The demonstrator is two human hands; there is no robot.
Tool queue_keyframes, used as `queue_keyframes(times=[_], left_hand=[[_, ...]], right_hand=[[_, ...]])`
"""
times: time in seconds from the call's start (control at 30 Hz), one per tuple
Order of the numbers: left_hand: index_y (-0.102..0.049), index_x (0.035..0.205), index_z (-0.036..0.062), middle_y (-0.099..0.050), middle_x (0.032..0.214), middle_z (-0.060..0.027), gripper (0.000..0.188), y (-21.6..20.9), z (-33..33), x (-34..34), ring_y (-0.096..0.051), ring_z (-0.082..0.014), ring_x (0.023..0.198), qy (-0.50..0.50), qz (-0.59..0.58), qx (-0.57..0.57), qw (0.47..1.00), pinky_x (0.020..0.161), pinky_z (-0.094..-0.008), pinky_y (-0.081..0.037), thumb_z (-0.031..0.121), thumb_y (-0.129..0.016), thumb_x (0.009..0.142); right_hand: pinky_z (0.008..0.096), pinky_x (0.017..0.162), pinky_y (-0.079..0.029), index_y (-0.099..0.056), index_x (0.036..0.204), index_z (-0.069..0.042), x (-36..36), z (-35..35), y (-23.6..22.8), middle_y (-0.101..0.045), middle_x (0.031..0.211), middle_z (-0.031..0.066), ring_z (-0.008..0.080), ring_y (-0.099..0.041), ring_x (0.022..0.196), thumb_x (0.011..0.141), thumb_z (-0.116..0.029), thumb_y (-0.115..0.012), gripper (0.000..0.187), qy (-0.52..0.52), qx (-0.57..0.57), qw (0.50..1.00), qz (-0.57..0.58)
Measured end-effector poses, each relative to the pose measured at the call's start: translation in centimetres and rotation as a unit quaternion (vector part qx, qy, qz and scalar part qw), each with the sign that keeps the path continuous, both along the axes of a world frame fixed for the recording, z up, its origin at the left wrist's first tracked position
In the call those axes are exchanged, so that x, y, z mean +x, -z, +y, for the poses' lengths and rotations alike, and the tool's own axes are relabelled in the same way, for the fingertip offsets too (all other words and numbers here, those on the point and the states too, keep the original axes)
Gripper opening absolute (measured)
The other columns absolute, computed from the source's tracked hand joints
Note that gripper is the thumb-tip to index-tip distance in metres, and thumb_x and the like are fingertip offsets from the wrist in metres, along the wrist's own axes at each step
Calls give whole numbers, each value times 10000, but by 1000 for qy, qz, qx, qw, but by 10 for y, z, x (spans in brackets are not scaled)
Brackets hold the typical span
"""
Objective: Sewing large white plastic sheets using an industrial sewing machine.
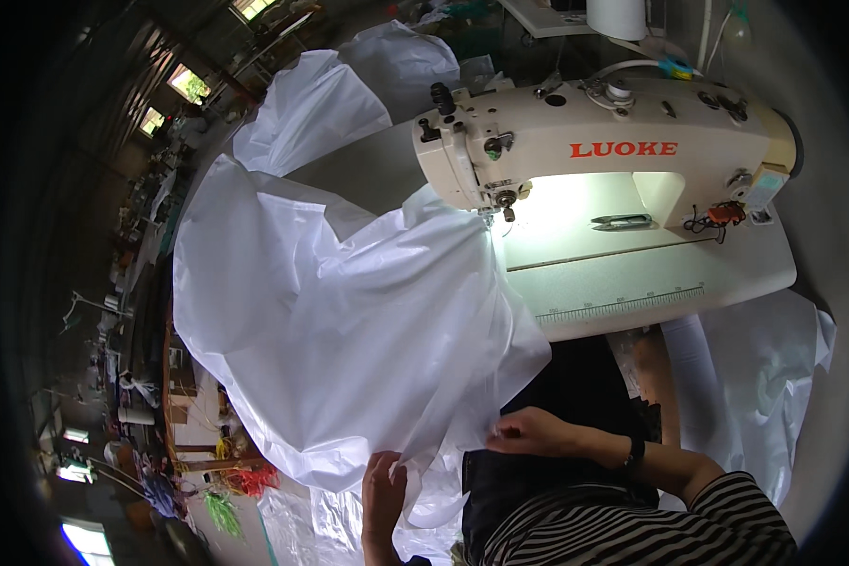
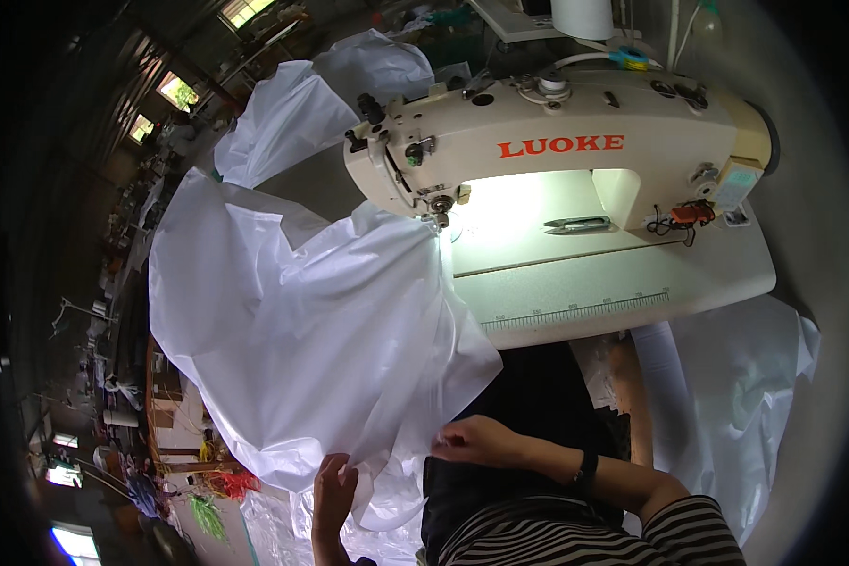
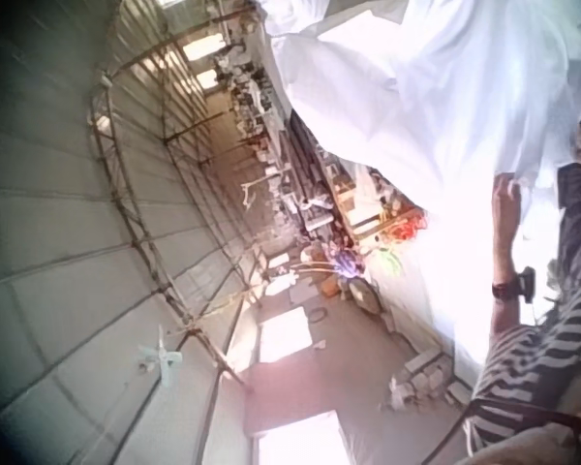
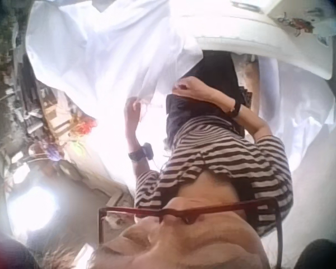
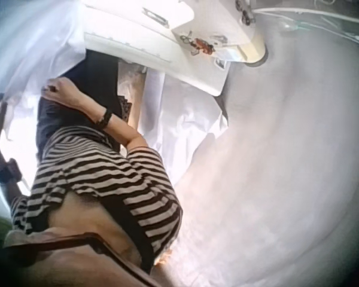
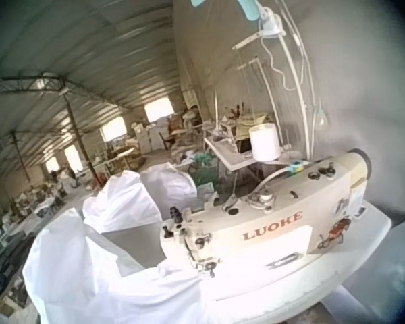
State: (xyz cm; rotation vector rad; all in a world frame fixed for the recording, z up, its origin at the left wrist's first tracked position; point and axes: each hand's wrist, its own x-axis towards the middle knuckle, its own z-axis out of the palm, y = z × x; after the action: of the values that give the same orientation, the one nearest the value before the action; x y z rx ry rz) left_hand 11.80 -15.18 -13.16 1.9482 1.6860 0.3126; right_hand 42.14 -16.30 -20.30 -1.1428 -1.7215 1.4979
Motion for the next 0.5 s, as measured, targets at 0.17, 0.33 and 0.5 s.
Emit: queue_keyframes(times=[0.17,0.33,0.5], left_hand=[[-664,997,-4,-654,979,-153,153,-19,-7,3,-671,-311,887,-27,-12,-78,997,778,-382,-523,112,-634,902],[-684,1081,8,-702,1036,-91,189,-37,-26,8,-674,-153,921,114,-105,-347,925,841,-319,-526,89,-669,911],[-671,1060,15,-678,871,-45,149,-44,-43,20,-629,-113,778,218,-200,-190,936,685,-274,-528,33,-656,912]], right_hand=[[344,733,-547,-653,889,-58,-2,-47,-23,-676,954,56,230,-666,841,857,-206,-745,177,18,198,978,56],[365,724,-536,-594,933,-65,-22,-84,-52,-677,841,99,272,-680,796,929,-238,-653,183,-155,-86,972,153],[352,667,-566,-597,1016,-26,-52,-93,-67,-678,865,115,270,-688,777,948,-162,-588,153,-205,124,971,-12]])
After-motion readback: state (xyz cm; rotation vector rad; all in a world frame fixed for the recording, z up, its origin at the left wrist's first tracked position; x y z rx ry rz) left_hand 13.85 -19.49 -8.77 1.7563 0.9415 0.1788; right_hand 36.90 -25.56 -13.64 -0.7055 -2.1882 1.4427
